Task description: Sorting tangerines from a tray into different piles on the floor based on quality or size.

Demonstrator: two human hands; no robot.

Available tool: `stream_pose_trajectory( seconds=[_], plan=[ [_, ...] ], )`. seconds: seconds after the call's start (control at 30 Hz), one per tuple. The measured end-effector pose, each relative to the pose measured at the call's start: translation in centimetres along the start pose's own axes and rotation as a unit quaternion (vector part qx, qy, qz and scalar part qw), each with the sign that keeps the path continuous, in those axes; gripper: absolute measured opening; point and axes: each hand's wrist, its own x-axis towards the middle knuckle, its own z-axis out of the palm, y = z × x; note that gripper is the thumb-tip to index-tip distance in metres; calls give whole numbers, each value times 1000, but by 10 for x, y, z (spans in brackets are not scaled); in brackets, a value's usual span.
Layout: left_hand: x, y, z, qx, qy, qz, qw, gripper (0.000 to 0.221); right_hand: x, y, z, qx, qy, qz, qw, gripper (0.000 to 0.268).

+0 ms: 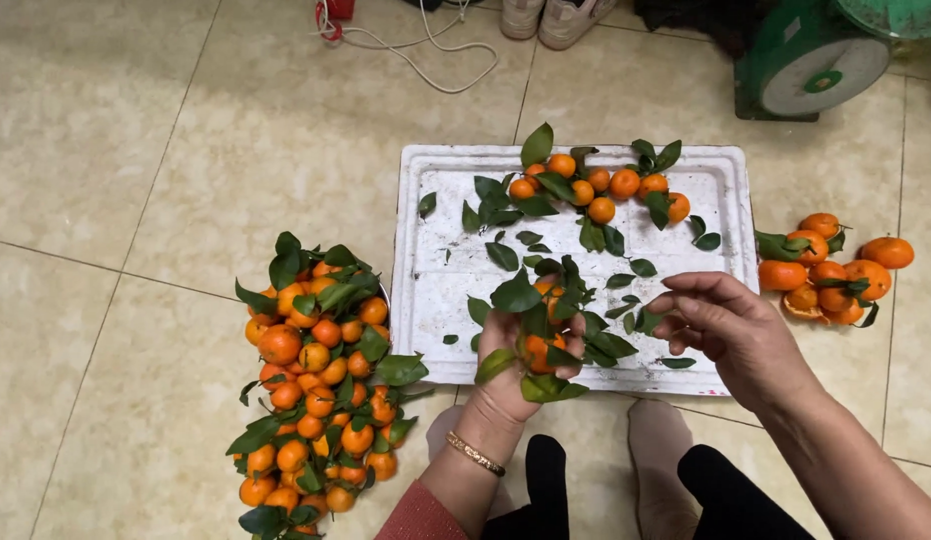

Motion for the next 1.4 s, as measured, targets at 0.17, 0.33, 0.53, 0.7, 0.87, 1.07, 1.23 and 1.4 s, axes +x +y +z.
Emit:
stream_pose_trajectory(
  seconds=[0.17, 0.33, 0.53, 0.7, 0.87, 1.07, 1.23, 1.4],
  plan=[
    [2, -7, -15, -15, -34, 37, 999, 53, -4, 8, 9, -19, -20, 15, 1000, 35],
    [2, -9, -15, -15, -76, -2, 997, 62, -3, 16, 18, -50, -30, -13, 998, 44],
    [-5, -17, 8, 9, -46, -5, 999, 65, -8, 6, 40, -95, -91, -59, 990, 70],
    [-12, -18, 25, 48, -12, 4, 999, 72, -13, 1, 54, -79, -128, -58, 987, 88],
    [-8, -33, 25, 111, -8, 2, 994, 51, -1, 6, 54, -51, -116, -20, 992, 69],
    [6, -44, 1, 14, 43, -4, 999, 44, 6, 19, 45, -42, -55, 55, 996, 46],
    [-1, -32, 17, 18, 94, 47, 994, 35, 8, 18, 33, -22, 26, 137, 990, 40],
    [4, -35, 13, 50, 130, 114, 984, 37, 8, 29, 22, -15, 34, 153, 987, 37]
  ],
)
